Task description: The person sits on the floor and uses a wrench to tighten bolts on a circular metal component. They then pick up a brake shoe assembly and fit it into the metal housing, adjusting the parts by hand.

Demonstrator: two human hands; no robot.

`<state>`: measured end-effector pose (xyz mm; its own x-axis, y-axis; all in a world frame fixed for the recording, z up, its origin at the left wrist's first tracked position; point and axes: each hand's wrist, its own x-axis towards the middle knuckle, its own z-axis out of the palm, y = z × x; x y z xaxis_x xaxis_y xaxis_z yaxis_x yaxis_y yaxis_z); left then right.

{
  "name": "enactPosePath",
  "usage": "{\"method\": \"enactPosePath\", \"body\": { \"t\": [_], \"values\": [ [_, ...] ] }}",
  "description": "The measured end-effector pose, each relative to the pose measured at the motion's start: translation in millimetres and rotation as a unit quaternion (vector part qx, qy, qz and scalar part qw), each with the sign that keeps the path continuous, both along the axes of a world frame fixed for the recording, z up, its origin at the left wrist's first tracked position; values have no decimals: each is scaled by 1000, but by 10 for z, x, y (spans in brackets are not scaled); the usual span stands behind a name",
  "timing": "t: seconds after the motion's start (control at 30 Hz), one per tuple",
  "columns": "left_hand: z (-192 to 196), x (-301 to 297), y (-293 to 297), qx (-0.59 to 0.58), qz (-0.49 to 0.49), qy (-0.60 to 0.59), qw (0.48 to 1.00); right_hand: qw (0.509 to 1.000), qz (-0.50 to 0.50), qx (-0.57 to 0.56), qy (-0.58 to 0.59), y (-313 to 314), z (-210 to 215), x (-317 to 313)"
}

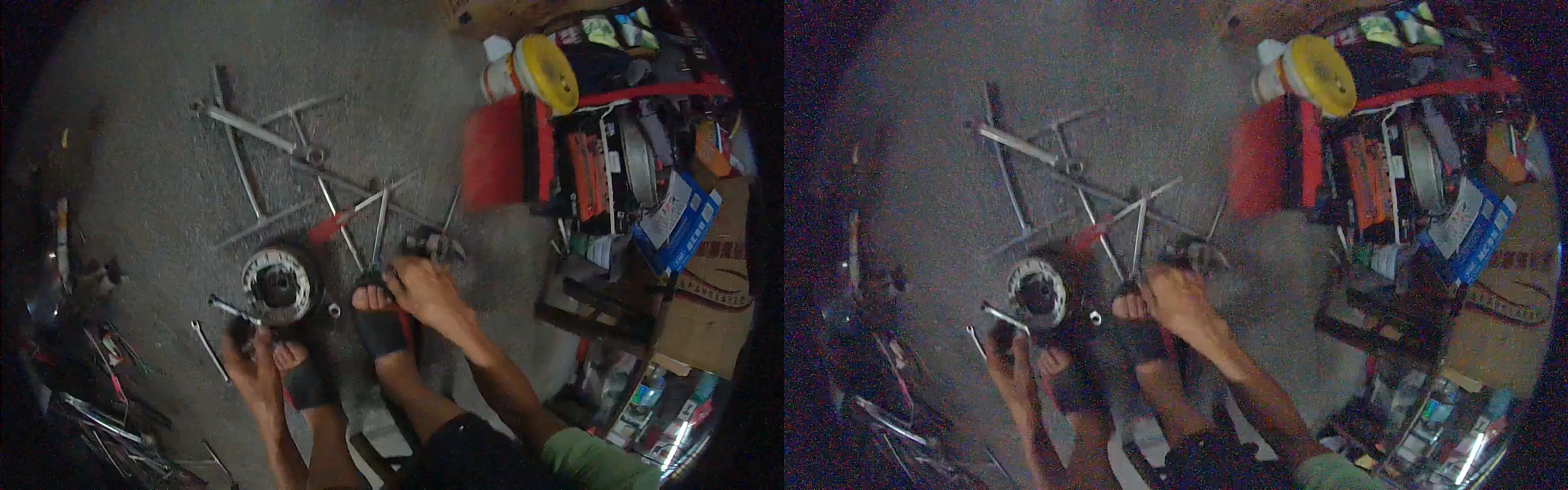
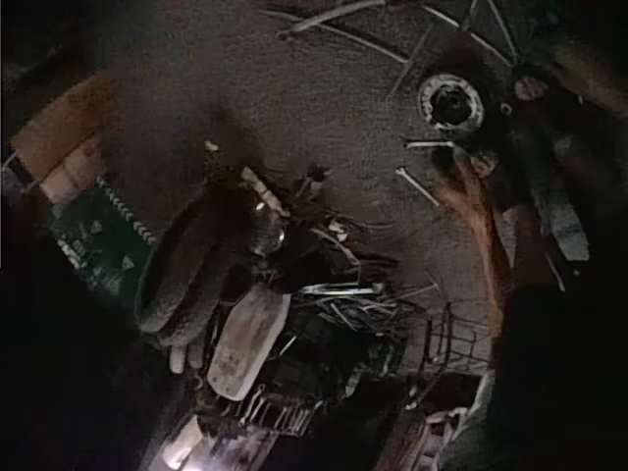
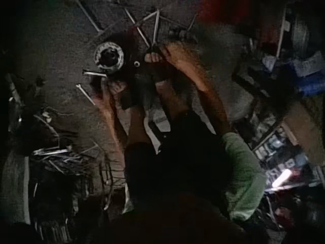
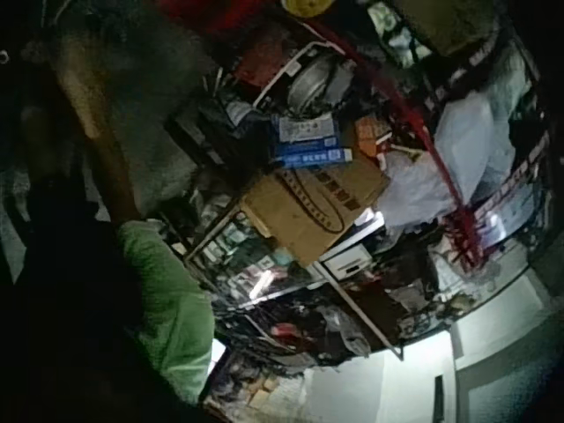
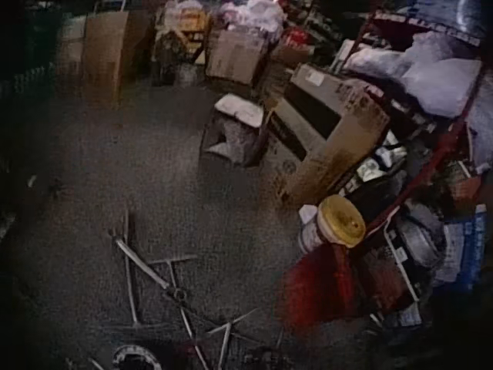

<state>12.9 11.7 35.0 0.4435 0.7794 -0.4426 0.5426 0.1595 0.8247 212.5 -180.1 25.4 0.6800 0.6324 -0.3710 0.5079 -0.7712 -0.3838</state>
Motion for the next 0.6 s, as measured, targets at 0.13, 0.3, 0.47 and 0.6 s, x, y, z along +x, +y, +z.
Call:
{"method": "enactPosePath", "body": {
  "t": [0.13,0.3,0.47,0.6],
  "values": [
    [35,95,96,43,-16,4,999,998,6,-17,59,243,48,-3],
    [-101,121,75,216,-99,44,970,1000,12,-12,22,79,-95,-40],
    [73,504,111,199,-288,143,926,999,-20,-33,20,-108,-66,-163],
    [24,633,190,232,-356,178,888,993,-29,-98,51,-193,88,-212]
  ]
}}
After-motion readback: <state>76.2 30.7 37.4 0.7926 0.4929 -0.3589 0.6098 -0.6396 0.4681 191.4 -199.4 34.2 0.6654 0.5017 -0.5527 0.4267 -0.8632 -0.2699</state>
